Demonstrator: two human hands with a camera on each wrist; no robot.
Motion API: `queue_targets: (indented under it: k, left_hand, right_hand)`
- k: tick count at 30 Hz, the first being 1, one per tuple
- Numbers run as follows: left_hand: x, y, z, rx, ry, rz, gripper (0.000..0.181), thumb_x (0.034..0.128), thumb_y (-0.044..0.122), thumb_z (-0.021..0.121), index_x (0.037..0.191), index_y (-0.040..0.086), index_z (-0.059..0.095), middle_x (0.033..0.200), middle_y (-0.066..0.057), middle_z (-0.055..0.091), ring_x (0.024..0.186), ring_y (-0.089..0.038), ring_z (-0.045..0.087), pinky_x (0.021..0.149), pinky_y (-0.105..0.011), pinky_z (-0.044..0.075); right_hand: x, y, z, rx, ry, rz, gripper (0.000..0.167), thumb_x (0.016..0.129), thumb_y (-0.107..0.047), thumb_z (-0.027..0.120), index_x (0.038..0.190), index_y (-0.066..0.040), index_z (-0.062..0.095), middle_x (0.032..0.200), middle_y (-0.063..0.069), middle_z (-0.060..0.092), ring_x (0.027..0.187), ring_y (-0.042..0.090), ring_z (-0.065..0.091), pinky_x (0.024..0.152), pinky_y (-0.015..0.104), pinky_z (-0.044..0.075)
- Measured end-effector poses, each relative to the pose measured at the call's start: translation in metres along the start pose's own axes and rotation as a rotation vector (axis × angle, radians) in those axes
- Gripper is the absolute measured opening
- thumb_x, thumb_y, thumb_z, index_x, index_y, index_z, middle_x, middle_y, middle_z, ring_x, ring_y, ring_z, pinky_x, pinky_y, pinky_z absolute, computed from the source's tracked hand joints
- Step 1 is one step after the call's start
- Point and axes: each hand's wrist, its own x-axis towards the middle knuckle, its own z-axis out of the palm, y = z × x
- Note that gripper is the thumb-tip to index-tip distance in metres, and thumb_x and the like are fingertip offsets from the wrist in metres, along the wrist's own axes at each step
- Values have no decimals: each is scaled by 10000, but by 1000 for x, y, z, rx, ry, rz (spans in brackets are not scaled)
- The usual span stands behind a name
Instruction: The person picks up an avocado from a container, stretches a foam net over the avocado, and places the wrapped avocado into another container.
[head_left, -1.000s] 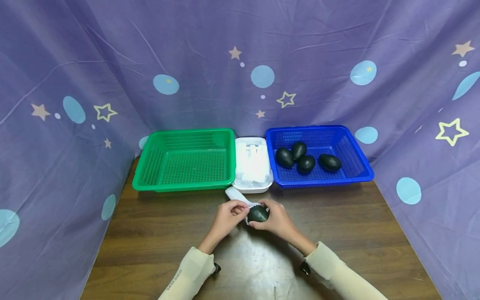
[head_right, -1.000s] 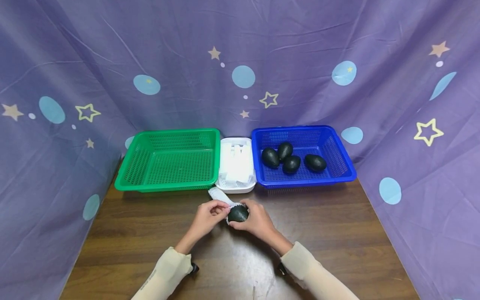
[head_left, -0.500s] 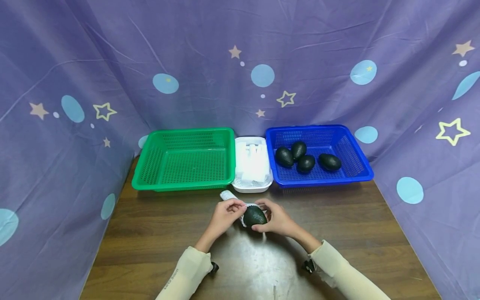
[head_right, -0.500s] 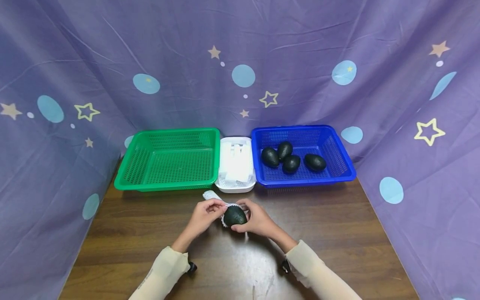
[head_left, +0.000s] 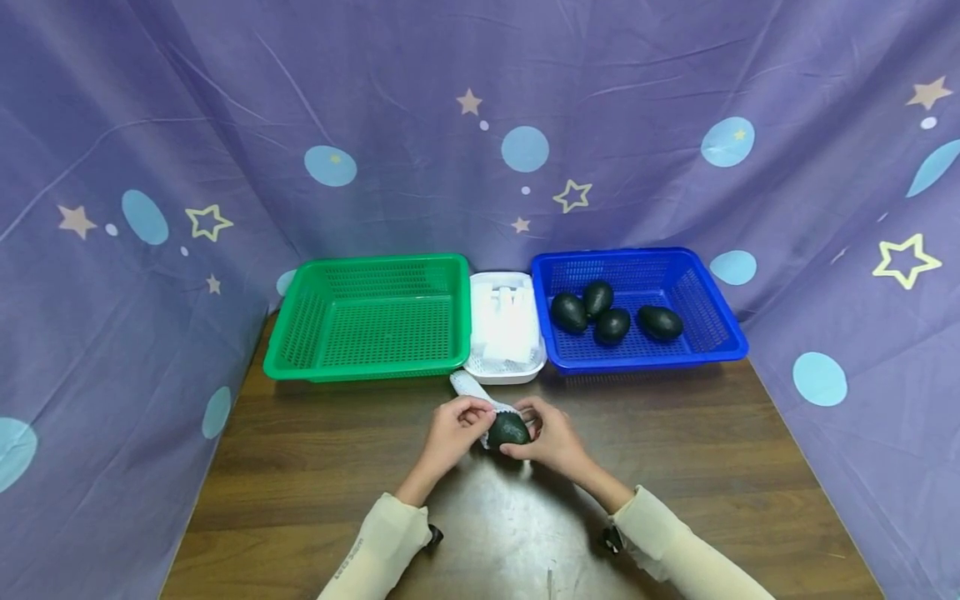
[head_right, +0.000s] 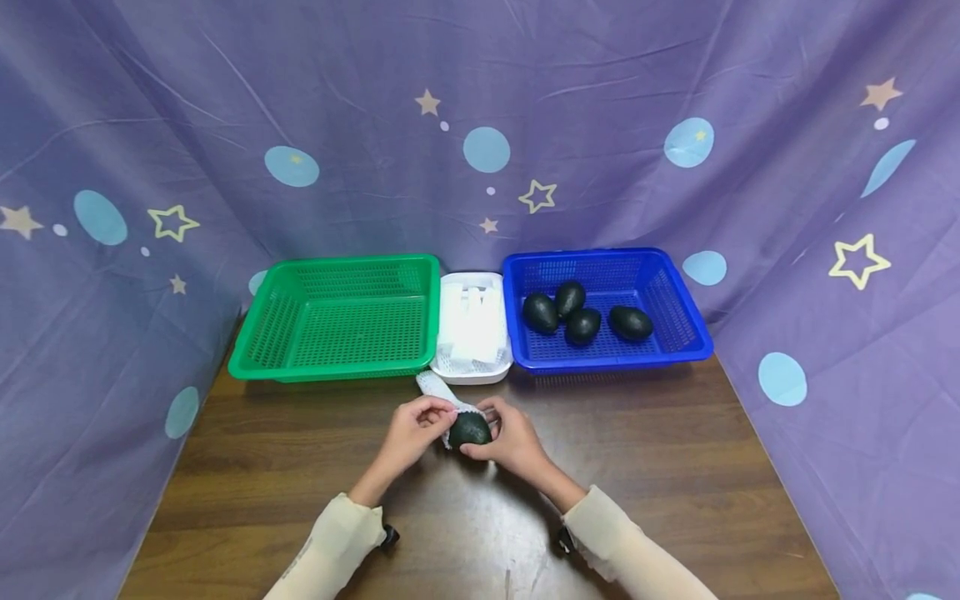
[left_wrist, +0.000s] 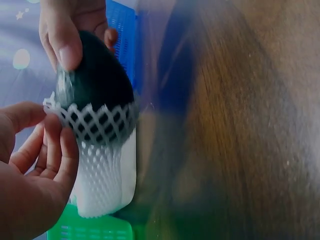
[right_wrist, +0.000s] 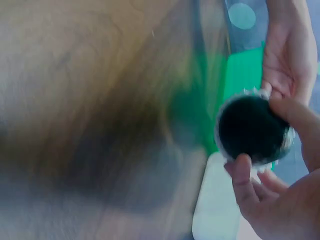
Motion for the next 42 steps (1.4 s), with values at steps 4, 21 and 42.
queue_targets:
  k: [4,21,42]
  left_hand:
    - [1,-1,5,-6,41,7,38,876,24,772,910,14,758,793,-140,705,655,-28,584,605,-134,485]
    - [-3,2,13,84,82,50,51,899,39,742,920,-7,745,781,-118,704,661,-39,594,607,-150,508]
    - [-8,-22,-6,364,167,-307,400,922,385,716,1012,-2,666,757,-79,726,669,-149,660,630,-291,505]
  right_hand:
    - [-2,-1,10,12,98,45,581,680,-130,944,1157,-27,627,970,158,754,745,166,662,648,203,520]
    - [-1,0,24,190,182,152,330,806,-57,848,1042,48,642,882,198,724,744,197,675,643,181,540]
    - [6,2,28,385,144,340,303,925,-27,718,1145,135,589,856,348,676,617,335,717,654,501,624]
